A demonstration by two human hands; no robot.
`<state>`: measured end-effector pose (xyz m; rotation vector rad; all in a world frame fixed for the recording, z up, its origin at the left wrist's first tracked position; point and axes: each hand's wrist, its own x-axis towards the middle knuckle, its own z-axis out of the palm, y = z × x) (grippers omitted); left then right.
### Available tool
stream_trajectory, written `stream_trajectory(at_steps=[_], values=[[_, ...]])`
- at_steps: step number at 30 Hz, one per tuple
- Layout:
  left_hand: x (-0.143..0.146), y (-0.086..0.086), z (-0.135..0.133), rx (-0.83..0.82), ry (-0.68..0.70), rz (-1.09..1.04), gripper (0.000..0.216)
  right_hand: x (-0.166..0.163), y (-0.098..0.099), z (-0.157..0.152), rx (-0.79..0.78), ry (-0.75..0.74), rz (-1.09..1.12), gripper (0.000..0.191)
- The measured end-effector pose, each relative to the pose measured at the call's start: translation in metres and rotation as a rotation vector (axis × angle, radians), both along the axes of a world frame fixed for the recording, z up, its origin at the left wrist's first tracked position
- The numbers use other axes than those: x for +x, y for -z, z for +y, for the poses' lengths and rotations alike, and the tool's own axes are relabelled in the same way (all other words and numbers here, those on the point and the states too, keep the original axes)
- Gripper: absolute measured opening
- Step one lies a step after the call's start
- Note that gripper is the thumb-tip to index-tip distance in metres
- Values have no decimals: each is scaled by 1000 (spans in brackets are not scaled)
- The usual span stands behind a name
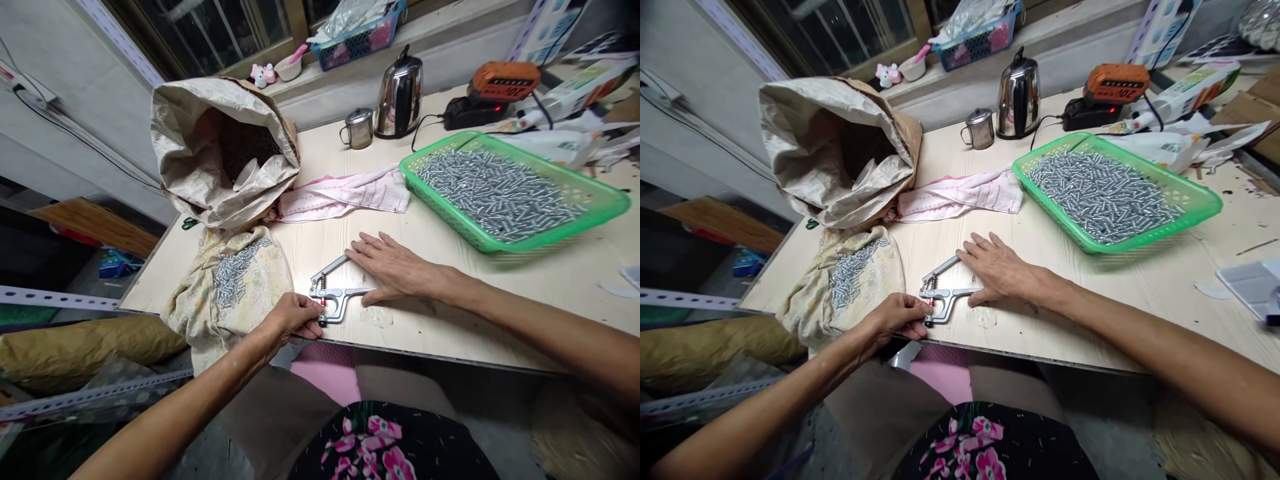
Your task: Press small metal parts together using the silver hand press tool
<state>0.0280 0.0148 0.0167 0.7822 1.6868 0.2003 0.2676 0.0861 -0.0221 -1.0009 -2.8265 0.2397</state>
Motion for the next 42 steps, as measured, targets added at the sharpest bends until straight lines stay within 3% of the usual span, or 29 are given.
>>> stream_trajectory(at_steps=[8, 14, 19, 21, 24, 28, 30, 33, 36, 42], values=[[0, 5, -5, 26, -74, -50, 28, -2, -2, 4, 14, 10, -23, 102], [-3, 9, -5, 17, -66, -56, 31, -3, -4, -2, 55, 3, 1, 65], [-2, 7, -5, 8, -60, -53, 30, -2, -5, -6, 58, 20, -7, 82], [-2, 4, -7, 12, -33, -48, 28, -1, -6, -5, 25, 7, 1, 76], [0, -1, -14, 159, 94, 85, 25, 0, -8, -3, -27, 10, 15, 56], [18, -5, -18, 762, 484, 545, 20, -3, -10, -3, -43, 36, 16, 45], [32, -2, -10, 934, 715, 653, 37, -3, -11, -5, -45, 37, 2, 46], [49, 5, 11, 974, 944, 659, 63, -1, -13, -7, -36, 52, -46, 60], [55, 8, 30, 914, 1055, 653, 62, 3, -17, -8, -61, 74, -77, 65], [55, 8, 42, 922, 1070, 644, 25, 3, -26, -9, -41, 87, -101, 12]])
